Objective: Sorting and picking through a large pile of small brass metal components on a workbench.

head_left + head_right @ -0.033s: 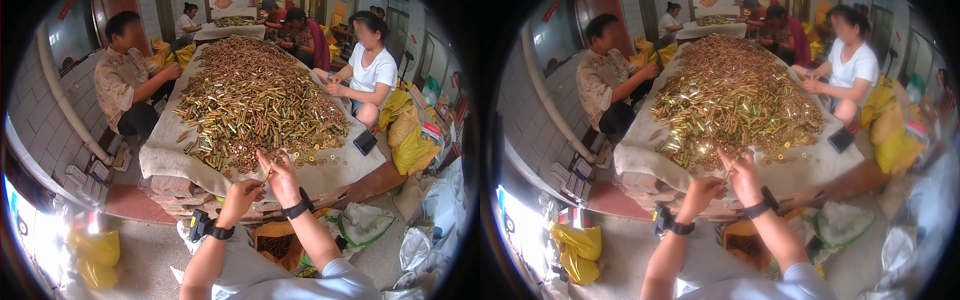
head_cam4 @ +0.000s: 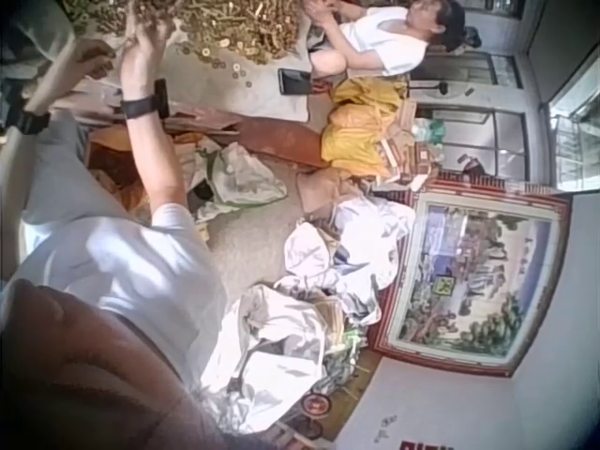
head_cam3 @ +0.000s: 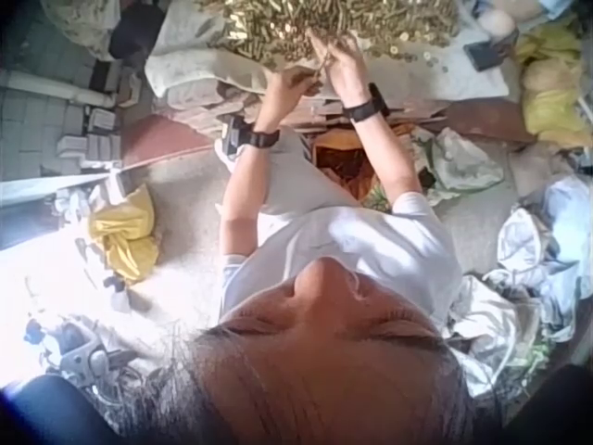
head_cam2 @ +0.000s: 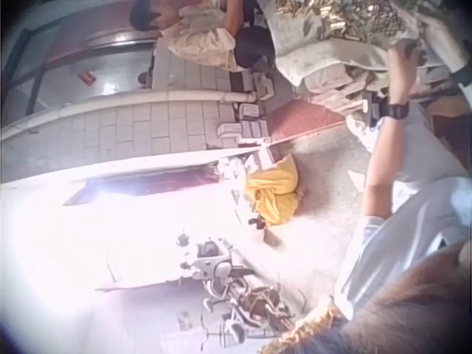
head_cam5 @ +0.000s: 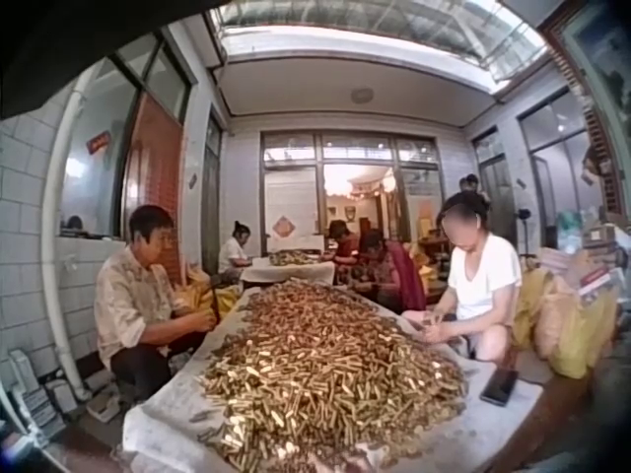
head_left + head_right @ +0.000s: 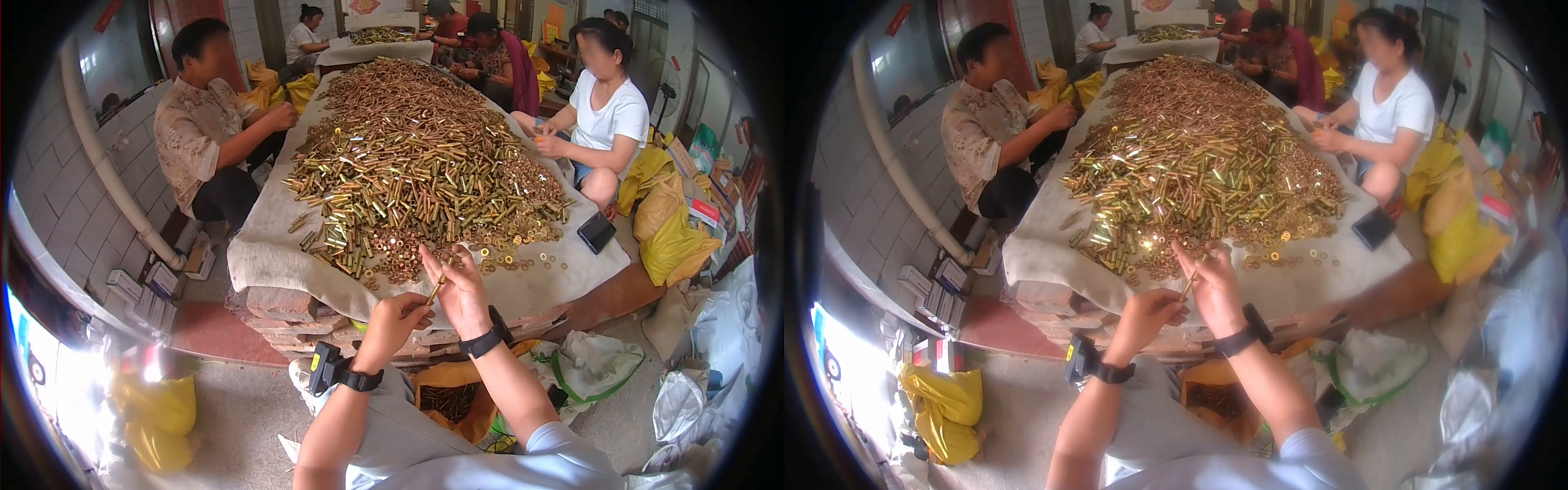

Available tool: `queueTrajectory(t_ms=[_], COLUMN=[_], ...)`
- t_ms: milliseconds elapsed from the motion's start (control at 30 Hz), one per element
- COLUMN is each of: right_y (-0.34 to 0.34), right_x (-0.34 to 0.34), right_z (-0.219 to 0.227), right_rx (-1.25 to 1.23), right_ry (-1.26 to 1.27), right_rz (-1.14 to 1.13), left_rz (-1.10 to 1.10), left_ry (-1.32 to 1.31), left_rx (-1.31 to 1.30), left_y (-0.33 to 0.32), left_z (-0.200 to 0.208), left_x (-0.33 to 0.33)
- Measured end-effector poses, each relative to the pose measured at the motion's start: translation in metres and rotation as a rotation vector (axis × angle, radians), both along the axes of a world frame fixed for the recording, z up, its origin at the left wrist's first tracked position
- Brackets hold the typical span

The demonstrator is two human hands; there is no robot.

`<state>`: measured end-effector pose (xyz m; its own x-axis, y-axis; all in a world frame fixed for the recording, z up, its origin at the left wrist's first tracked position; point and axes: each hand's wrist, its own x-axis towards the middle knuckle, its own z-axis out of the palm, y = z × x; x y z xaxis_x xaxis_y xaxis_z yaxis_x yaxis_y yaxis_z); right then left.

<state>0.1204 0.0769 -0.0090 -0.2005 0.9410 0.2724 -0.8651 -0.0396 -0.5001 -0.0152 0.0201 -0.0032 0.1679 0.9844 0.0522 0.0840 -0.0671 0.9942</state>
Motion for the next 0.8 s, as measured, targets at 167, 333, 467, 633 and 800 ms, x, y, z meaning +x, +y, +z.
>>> queueTrajectory(t_ms=[167, 333, 467, 633, 800], right_y=[-0.006, -0.017, -0.022, -0.016, 0.023], right_x=[0.0, 0.003, 0.002, 0.014, 0.051], right_z=[0.002, -0.011, -0.015, -0.01, -0.018], right_rx=[0.102, 0.198, 0.479, 0.666, 0.638], right_ry=[-0.111, -0.344, -0.782, -1.065, -1.649], right_rz=[-0.037, 0.04, -0.165, -0.271, -0.88], left_rz=[-0.008, -0.011, 0.025, 0.021, 0.043], left_ry=[0.023, -0.123, -0.052, 0.014, -0.032], left_rx=[0.011, 0.009, 0.066, 0.002, -0.041], left_y=[-0.001, 0.0, -0.001, 0.001, 0.003], left_z=[-0.003, 0.0, -0.003, -0.004, -0.01], left_x=[-0.001, 0.003, 0.004, 0.006, 0.007])
